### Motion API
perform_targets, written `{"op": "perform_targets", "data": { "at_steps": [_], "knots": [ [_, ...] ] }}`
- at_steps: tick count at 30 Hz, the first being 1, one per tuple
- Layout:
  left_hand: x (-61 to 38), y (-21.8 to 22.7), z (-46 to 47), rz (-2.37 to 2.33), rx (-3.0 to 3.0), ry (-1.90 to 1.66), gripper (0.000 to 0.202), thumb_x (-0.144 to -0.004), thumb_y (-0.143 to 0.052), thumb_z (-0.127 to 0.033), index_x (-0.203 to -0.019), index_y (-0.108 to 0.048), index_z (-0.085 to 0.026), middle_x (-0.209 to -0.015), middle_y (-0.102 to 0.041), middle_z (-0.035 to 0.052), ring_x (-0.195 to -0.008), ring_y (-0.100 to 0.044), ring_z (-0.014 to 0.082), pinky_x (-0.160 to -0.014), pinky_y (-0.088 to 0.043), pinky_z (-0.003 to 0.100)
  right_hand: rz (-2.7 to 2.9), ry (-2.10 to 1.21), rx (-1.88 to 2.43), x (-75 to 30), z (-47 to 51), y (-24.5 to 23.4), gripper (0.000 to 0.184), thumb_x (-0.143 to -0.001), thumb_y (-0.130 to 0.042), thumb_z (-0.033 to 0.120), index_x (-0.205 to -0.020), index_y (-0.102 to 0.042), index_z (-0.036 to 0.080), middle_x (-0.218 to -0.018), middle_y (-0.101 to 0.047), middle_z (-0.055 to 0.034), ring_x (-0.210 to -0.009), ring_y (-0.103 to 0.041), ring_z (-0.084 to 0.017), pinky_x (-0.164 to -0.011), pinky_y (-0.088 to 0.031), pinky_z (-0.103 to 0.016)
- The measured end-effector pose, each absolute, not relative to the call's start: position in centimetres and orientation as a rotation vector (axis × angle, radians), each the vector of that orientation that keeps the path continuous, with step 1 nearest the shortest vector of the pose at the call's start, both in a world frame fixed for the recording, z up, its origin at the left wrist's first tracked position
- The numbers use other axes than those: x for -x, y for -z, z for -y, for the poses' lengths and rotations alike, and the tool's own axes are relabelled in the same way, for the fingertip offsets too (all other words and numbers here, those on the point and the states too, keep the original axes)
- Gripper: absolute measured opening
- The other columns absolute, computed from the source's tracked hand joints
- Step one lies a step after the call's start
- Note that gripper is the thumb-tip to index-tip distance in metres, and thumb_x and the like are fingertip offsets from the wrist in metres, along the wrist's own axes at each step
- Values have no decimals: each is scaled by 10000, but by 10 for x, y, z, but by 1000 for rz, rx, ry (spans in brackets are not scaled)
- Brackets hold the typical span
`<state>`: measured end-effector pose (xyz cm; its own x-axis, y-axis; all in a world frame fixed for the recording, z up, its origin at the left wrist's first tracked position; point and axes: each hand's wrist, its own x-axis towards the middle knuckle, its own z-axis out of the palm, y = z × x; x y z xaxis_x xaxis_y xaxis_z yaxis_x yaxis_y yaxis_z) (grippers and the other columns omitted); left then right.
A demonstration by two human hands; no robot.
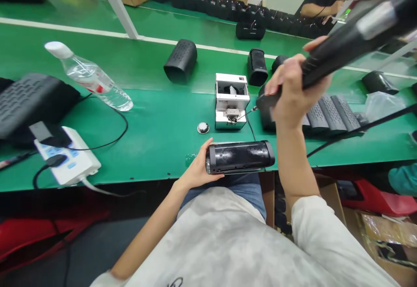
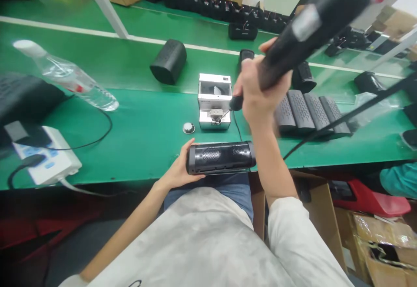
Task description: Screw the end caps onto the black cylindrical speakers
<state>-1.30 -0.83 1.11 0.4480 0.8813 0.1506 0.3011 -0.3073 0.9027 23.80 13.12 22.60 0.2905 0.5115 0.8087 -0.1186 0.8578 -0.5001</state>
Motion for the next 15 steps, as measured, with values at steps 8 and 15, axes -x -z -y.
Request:
{"op": "perform_targets", "data": {
  "at_steps": [8, 15],
  "knots": [
    [7, -11, 8, -965, -1872, -885, 1433, -783, -1053, -663, -1843, -168, -283, -1747, -491, 254, -1643, -552, 476, -1370, -474, 700, 1327, -422, 603, -206, -165, -199, 550, -1014, -899, 694, -1261, -564, 336, -761, -525, 89, -508, -477, -121, -521, -390, -322],
    [4, -12, 8, -953, -1875, -923, 1373, -782, -1051, -671, -1815, -255, -241, -1741, -499, 277, -1643, -539, 504, -1363, -482, 721, 1331, -491, 631, -209, -149, -206, 363, -1021, -952, 412, -1163, -633, 315, -665, -478, 99, -456, -475, -135, -441, -382, -323]
  ]
}}
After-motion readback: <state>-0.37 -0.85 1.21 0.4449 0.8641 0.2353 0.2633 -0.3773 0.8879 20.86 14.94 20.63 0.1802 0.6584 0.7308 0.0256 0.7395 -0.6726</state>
